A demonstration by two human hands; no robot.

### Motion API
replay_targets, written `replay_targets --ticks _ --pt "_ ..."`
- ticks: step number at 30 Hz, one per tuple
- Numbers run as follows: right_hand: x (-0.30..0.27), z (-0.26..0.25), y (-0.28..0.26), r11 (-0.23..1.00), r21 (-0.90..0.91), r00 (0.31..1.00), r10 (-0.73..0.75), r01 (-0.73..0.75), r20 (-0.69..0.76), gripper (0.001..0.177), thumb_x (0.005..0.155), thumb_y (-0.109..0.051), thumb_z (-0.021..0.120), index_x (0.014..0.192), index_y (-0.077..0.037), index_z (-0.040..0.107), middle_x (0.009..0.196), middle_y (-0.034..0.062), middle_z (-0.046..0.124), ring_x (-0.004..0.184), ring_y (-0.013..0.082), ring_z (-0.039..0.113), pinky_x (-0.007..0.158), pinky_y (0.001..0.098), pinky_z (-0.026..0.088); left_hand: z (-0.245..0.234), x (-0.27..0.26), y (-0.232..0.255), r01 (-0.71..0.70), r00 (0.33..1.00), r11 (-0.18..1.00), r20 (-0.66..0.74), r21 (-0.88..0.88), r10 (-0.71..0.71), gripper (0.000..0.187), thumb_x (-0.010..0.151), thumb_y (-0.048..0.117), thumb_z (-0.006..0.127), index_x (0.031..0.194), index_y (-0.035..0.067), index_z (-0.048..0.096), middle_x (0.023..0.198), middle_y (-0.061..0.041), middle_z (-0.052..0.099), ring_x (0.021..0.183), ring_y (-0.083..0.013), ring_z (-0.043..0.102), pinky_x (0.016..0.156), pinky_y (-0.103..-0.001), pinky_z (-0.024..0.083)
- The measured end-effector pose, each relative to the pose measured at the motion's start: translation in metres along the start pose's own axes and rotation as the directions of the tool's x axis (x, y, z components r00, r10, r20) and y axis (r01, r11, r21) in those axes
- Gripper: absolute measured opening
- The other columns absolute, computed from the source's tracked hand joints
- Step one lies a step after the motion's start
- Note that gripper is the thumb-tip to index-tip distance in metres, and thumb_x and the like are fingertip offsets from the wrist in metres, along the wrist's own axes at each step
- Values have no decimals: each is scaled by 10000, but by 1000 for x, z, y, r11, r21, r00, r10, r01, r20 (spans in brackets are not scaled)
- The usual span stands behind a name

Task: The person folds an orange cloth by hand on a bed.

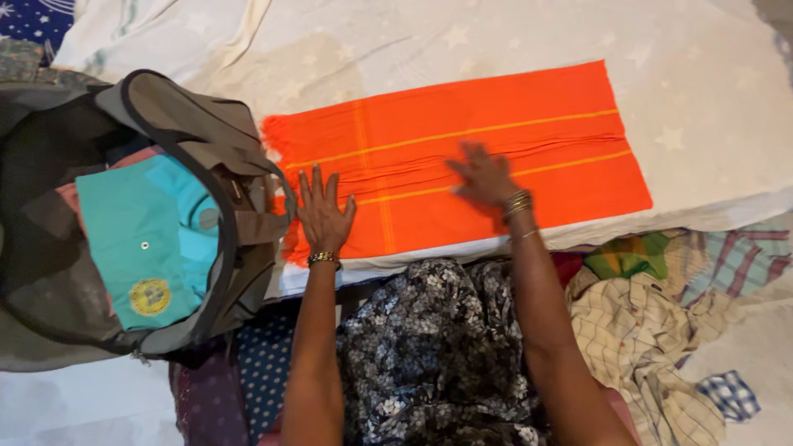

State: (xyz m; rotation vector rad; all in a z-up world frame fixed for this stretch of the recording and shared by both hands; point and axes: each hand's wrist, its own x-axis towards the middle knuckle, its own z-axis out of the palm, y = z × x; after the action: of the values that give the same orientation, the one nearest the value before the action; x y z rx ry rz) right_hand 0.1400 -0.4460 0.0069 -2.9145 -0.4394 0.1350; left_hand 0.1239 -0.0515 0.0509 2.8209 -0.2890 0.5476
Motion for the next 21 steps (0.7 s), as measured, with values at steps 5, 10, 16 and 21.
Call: replay_targets --ticks 5,10,16,21 --pt "-66 -24 86 819 0 819 573 -573 -37 716 856 -630 608 1523 -453 415 1741 53 160 1557 443 148 1070 852 171 1 1 -1 19 999 1000 40 4 -20 572 935 455 657 1410 141 604 1666 -132 318 1564 -377 170 1068 -673 352" --pt "-72 -26 85 628 43 597 758 -777 -262 558 875 -501 712 1337 -200 625 1668 246 218 1478 560 179 1072 790 170 1 2 0 43 998 998 54 -37 -41 566 931 436 656 1393 114 600 1664 -145 319 1577 -384 148 1109 -666 305" --pt "3 -28 -16 988 141 866 23 56 -500 558 883 -236 771 1375 -29 610 1525 189 537 1431 378 492 1182 528 408 2 2 -3 13 1000 999 24 -32 -12 604 934 447 640 1435 115 581 1670 -153 313 1579 -368 150 1189 -639 219" --pt "8 -36 -130 962 85 951 -241 261 -196 790 898 -433 684 1520 -34 405 1633 171 327 1529 345 275 1187 526 276 6 1 -4 30 998 998 48 -54 -28 629 949 458 604 1485 132 560 1677 -142 291 1573 -353 160 1187 -644 198"
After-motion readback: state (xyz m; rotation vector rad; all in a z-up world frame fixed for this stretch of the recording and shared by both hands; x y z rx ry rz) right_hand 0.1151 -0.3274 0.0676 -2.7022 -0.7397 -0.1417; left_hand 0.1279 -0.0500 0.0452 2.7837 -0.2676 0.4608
